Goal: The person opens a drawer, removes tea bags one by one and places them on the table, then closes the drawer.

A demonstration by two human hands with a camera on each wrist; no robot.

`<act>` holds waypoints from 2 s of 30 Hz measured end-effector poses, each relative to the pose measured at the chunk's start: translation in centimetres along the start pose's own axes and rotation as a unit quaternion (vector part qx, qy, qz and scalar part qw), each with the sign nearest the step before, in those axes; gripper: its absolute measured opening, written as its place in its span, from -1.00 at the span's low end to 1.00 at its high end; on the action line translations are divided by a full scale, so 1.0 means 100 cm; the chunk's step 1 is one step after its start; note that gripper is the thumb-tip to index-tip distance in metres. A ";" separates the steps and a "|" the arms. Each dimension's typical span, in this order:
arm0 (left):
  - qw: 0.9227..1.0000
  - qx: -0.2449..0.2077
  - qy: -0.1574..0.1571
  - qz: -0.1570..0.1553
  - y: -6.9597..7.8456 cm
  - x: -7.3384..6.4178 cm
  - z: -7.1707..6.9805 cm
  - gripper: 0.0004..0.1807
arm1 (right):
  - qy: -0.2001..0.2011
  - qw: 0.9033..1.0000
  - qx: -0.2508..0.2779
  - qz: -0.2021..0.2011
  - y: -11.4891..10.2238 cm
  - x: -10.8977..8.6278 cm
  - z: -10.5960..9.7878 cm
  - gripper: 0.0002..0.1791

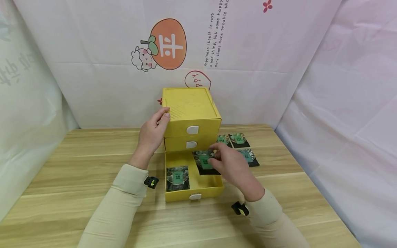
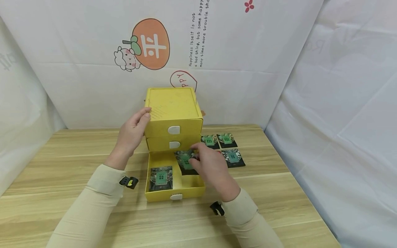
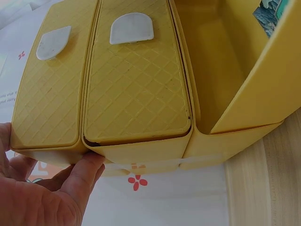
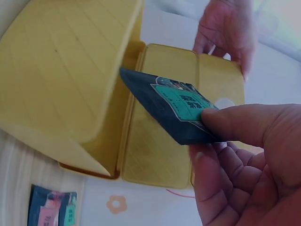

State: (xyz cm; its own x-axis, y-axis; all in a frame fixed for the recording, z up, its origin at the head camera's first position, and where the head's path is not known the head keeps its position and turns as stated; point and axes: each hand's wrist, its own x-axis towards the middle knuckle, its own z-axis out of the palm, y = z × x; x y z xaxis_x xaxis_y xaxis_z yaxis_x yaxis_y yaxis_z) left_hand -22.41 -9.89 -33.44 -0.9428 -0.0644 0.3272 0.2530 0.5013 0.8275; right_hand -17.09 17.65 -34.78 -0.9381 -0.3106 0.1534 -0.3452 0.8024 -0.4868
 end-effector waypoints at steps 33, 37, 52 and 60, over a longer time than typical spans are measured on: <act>1.000 0.001 0.000 0.002 0.001 0.000 0.000 -0.39 | 0.029 0.997 0.031 0.064 0.057 -0.009 -0.043 -0.76; 1.000 0.002 0.000 0.001 0.000 0.001 0.000 -0.39 | 0.020 0.997 0.019 0.070 0.066 -0.009 -0.040 -0.59; 1.000 -0.002 -0.001 -0.003 0.001 0.000 -0.001 -0.39 | -0.064 0.995 0.006 0.078 0.094 -0.005 -0.017 -0.73; 1.000 -0.001 -0.002 0.001 0.002 0.000 0.000 -0.39 | -0.089 0.991 0.003 0.103 0.102 -0.007 -0.007 -0.54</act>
State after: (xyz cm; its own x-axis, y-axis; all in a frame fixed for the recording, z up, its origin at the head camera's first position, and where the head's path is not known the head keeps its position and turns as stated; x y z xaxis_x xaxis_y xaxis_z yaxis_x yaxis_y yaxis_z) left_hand -22.32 -9.79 -33.28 -0.9430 -0.0606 0.3273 0.2550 0.5003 0.8274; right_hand -19.97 26.40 -39.29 -0.9686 -0.2254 -0.1046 -0.1455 0.8557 -0.4966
